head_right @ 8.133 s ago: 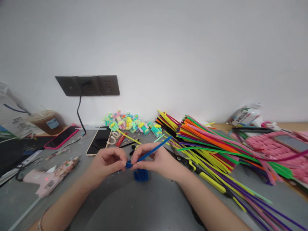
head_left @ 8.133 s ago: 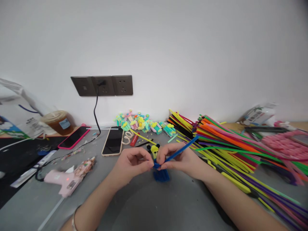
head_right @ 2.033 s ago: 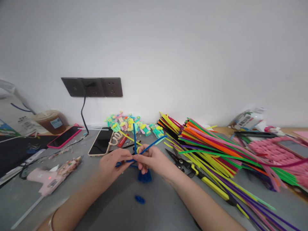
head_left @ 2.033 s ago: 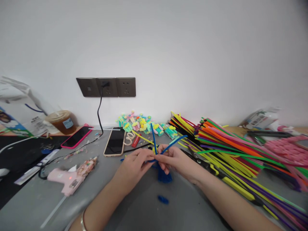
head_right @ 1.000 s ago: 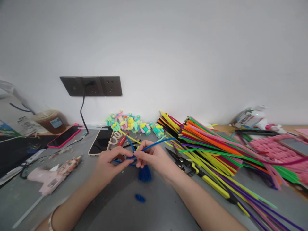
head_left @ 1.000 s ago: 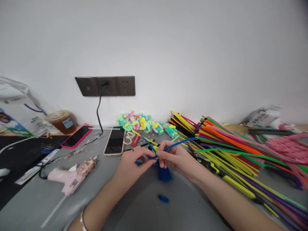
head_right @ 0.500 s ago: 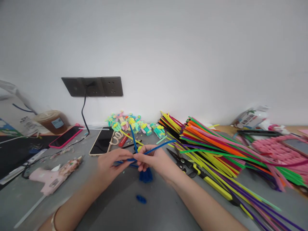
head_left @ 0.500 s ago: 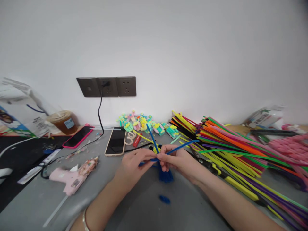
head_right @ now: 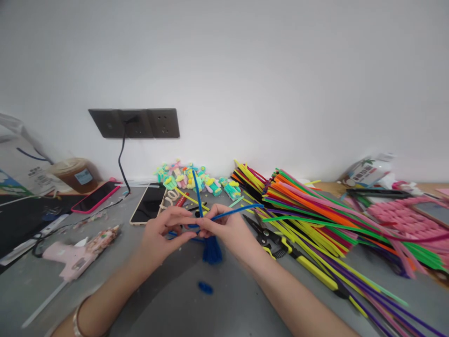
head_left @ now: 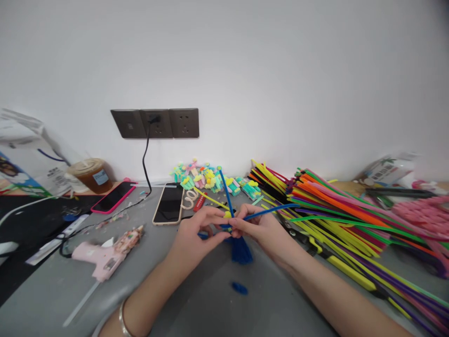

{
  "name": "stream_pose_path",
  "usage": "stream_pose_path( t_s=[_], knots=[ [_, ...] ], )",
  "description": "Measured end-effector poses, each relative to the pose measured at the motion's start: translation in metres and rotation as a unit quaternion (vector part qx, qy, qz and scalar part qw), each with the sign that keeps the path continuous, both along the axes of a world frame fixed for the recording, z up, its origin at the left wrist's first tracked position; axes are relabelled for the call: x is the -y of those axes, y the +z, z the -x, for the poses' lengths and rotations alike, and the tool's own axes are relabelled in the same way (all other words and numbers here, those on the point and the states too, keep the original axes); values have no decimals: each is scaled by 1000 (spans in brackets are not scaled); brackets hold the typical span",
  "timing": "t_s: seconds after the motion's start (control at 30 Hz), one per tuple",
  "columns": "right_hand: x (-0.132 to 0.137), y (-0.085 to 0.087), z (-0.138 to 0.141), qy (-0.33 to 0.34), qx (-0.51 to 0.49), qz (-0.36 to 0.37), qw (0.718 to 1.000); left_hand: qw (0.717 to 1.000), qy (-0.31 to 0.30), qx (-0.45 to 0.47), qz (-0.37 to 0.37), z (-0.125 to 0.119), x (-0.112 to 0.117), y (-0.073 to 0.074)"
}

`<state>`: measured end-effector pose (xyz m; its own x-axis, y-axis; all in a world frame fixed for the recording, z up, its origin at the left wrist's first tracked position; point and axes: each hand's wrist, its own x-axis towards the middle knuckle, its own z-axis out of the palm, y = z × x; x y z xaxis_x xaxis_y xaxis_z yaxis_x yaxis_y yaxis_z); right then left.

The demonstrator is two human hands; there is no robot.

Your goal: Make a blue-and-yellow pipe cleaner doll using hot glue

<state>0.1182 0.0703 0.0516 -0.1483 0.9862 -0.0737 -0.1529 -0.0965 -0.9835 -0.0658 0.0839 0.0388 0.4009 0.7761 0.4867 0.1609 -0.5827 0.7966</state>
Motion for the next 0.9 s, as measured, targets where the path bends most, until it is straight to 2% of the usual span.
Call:
stream_pose_path(
  t_s=[0.07,0.17,0.37,0.53,0.77,0.9],
  knots=[
    [0,1,0,-5,12,-18,1000,996,4,46,77,-2,0,1],
    [1,2,1,-12,19,-35,999,984,8,95,152,-3,0,3],
    [-2,1,1,-9,41,-71,997,960,-17,100,260,-6,-1,5],
    [-3,-1,0,-10,59,-91,994,958,-11,105,268,-7,2,7],
    [-3,-2,1,-2,50,-86,995,975,13,84,203,-5,1,7],
    [-4,3,-4,36,34,-77,996,975,19,83,205,-3,0,11]
  ],
)
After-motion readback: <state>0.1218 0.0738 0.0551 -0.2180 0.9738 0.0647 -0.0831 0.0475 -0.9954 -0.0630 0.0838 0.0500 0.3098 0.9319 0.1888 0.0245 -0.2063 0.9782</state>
